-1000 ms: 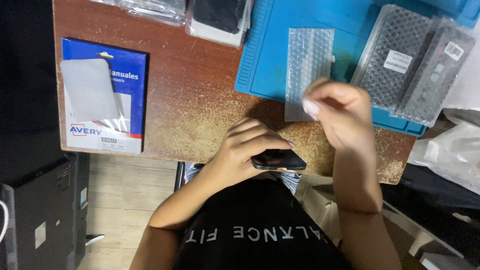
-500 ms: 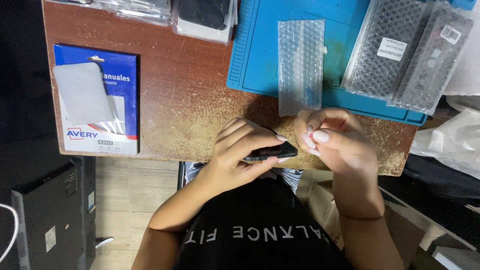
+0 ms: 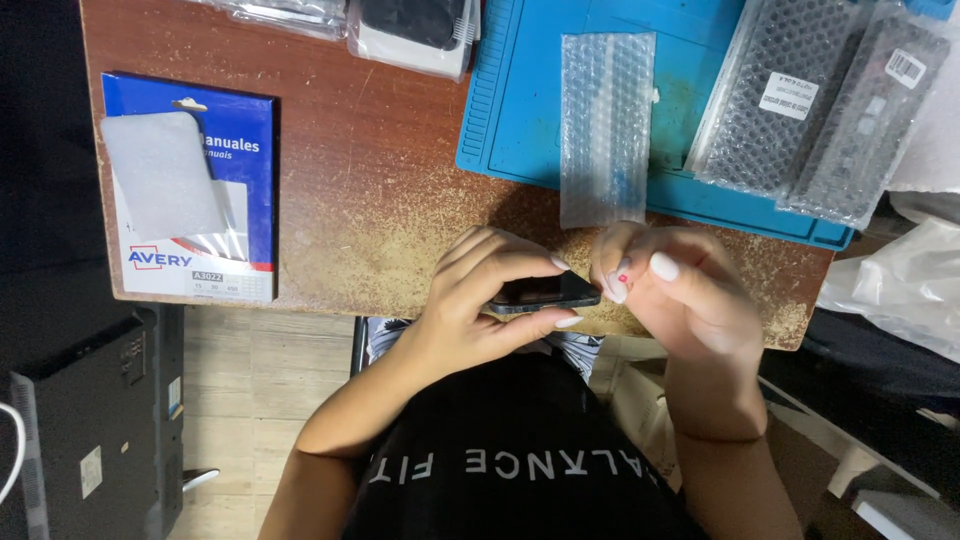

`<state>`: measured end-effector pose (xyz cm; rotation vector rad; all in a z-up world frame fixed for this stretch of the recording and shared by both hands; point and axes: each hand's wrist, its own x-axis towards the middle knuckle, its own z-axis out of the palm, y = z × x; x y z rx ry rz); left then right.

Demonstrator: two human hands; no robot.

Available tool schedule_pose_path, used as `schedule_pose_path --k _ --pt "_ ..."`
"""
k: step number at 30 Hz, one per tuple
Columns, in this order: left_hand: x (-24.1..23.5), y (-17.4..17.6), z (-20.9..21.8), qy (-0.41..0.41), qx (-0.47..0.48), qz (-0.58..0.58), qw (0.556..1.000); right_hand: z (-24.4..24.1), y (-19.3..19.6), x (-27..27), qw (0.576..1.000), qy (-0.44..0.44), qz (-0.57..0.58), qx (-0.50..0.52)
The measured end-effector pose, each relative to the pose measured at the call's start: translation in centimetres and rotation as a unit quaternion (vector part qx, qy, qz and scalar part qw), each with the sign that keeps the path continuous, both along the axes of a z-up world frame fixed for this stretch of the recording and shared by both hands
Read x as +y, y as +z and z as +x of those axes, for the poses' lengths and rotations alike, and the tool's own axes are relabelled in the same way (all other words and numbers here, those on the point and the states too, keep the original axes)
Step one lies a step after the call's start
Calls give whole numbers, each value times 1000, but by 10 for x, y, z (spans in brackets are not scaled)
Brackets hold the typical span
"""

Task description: The person cleans the screen of a disassembled smartphone with a small white cloth, then uses a red tool to pry and separate the phone's casing. Finally, the person wraps the phone in bubble wrap.

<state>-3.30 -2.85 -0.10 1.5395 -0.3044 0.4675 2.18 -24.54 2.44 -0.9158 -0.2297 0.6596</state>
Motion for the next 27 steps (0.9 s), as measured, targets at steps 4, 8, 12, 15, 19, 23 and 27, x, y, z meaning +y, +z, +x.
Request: schedule_pose_path --k 4,8,12,15,19,23,27 --pt "2 -11 0 -10 -6 -4 1000 -2 -10 -6 999 14 15 -40" --pt "-1 -11 -3 -22 5 -22 999 -9 -13 -8 997 9 6 -80" --pt "0 -5 -5 -18 15 -3 1000 -16 -1 -1 992 2 3 -122" --pt "5 5 -10 -37 20 62 997 -20 5 3 987 -2 -15 -159" --pt "10 24 -13 -53 32 90 994 -23 7 7 980 -6 -33 -197" --pt "14 41 -17 -49 55 137 988 -30 11 11 976 -13 -60 -207" --pt "15 49 -20 -31 38 179 983 -37 14 10 977 -27 -71 -202"
